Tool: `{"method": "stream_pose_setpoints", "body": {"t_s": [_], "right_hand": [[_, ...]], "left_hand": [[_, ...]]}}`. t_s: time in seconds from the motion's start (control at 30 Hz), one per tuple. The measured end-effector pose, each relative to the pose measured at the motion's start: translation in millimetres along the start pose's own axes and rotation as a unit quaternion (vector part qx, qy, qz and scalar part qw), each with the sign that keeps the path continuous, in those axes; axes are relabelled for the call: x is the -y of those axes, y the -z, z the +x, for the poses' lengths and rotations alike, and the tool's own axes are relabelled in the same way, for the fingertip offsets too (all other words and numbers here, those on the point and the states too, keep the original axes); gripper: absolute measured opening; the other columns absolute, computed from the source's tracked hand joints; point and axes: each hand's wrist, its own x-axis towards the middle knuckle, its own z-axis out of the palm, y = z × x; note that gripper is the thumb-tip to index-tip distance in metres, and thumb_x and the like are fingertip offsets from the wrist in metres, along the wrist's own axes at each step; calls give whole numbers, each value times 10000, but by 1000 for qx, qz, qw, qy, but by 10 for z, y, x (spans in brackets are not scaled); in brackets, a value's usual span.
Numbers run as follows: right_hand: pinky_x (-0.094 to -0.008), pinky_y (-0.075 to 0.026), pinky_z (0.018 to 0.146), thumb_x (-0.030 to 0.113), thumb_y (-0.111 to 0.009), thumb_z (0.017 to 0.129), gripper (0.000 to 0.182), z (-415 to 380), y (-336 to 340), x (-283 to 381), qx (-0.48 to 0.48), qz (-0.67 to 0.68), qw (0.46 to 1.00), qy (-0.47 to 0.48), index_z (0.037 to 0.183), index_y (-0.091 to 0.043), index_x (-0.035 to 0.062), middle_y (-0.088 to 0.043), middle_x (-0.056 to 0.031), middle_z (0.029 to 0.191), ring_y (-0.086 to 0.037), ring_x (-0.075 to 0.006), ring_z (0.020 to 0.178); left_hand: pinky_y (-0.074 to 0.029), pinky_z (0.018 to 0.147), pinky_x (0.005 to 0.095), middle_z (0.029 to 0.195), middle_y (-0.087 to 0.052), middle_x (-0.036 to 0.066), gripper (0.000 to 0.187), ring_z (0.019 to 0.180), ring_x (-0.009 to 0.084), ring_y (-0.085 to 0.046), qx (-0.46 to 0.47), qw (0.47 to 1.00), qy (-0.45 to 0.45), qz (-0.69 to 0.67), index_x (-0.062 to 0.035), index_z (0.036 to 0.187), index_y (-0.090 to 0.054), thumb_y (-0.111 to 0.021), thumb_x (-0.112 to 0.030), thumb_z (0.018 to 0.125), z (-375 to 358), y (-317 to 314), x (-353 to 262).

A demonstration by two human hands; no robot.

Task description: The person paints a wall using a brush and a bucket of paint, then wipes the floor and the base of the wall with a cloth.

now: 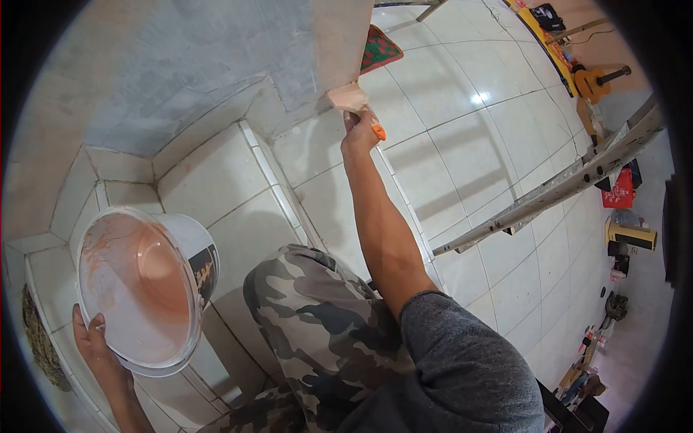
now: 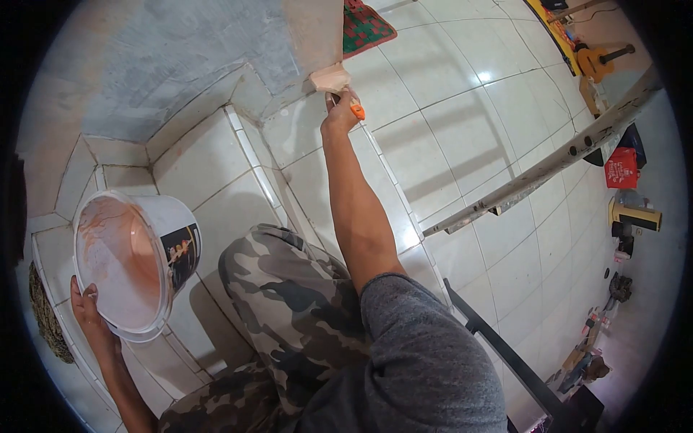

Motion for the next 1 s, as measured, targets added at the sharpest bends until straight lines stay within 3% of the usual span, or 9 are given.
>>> {"method": "stream_pose_setpoints", "body": {"t_s": [0.77,1.0], "right_hand": [[-339,-583,839,90,-580,906,268,-385,69,-150,46,-41,996,-57,1155,-542,-1,-624,-110,1091,-658,-211,955],[-326,-575,831,76,-572,916,229,-548,-33,-177,47,-78,996,-22,1132,-546,5,-600,-118,1086,-635,-205,947]], "left_hand": [[-452,982,339,1315,-519,181,614,1127,230,-570,-9,1000,-7,29,19,1479,-266,-512,-138,938,-27,-44,-34],[-479,939,322,1266,-554,174,566,1073,208,-596,2,999,-16,29,34,1444,-323,-485,-112,921,-19,-68,-32]]}}
